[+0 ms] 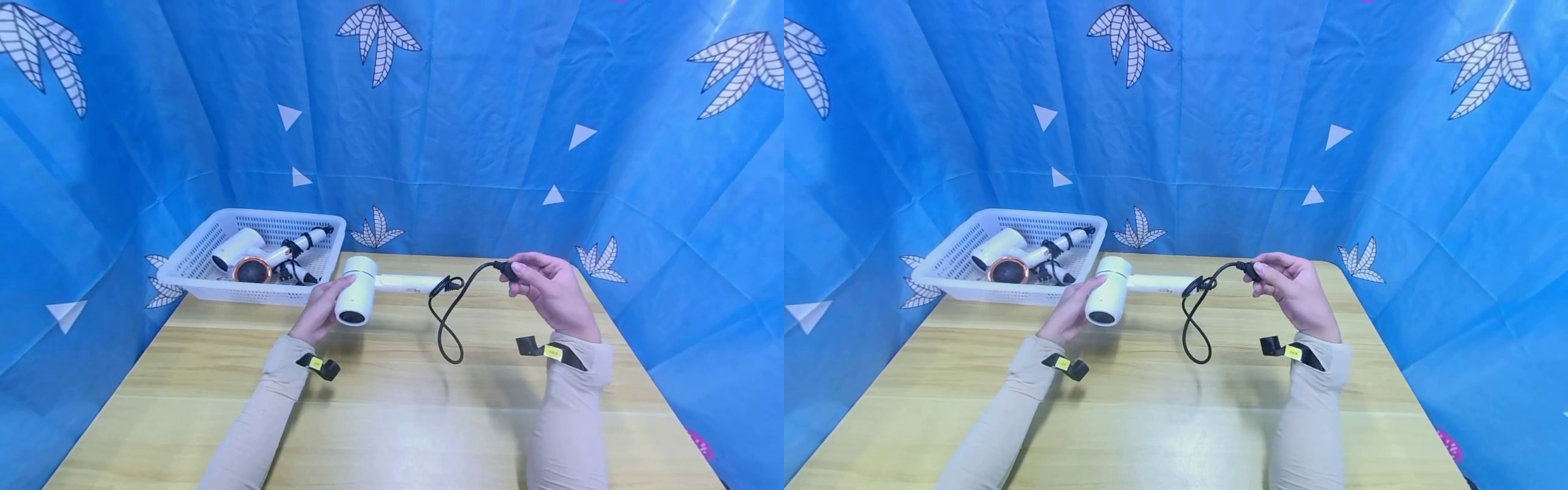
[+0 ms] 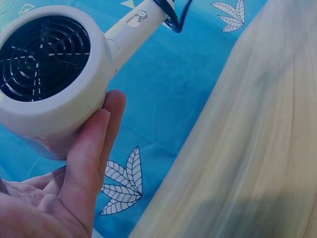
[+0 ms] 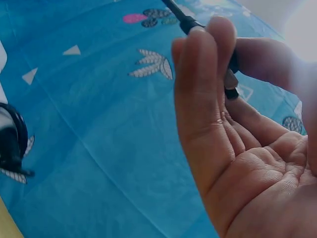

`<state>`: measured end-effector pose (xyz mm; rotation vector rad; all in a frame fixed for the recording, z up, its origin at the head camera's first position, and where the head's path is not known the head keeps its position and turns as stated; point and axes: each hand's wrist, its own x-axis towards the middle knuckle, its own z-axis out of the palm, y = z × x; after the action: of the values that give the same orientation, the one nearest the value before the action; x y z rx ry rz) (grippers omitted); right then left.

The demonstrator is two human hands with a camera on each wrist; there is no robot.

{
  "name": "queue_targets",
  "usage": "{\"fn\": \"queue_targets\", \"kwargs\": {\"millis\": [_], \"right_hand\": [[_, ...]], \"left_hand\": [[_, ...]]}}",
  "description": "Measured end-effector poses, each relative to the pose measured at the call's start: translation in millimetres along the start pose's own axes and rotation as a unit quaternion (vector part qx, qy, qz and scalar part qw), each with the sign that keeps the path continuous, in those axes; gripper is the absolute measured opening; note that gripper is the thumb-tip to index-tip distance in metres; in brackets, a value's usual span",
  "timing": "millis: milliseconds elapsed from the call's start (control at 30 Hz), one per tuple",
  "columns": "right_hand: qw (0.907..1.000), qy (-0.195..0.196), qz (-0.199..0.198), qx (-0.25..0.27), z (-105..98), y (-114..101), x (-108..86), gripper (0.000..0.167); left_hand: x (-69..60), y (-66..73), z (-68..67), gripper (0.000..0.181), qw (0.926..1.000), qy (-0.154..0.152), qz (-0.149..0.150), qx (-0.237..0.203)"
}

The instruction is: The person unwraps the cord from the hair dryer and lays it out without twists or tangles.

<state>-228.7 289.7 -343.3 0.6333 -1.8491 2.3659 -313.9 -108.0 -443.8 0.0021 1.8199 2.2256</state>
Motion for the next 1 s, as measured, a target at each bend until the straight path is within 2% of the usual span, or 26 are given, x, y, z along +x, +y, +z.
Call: {"fn": "queue_targets", "kwargs": {"millis": [200,433,1000], "right_hand": [[0.999,-0.003,0.039,-0.019,-10.2,4.2,-0.6,0.02],[0.9972,-0.009,0.068,-0.03,-18.7,8.7,1.9,0.019],[0.9942,0.041,0.088,-0.046,-42.0,16.4,-0.8,0.015]], "left_hand": [[0.6,-0.1,-1.0,0.056,1.0,0.007,0.001,-0.003],[1.4,-0.4,-1.4,0.058,1.0,0.007,0.003,-0.004],[3.3,-1.6,-3.9,0.059,0.9999,-0.001,0.003,-0.013]]}}
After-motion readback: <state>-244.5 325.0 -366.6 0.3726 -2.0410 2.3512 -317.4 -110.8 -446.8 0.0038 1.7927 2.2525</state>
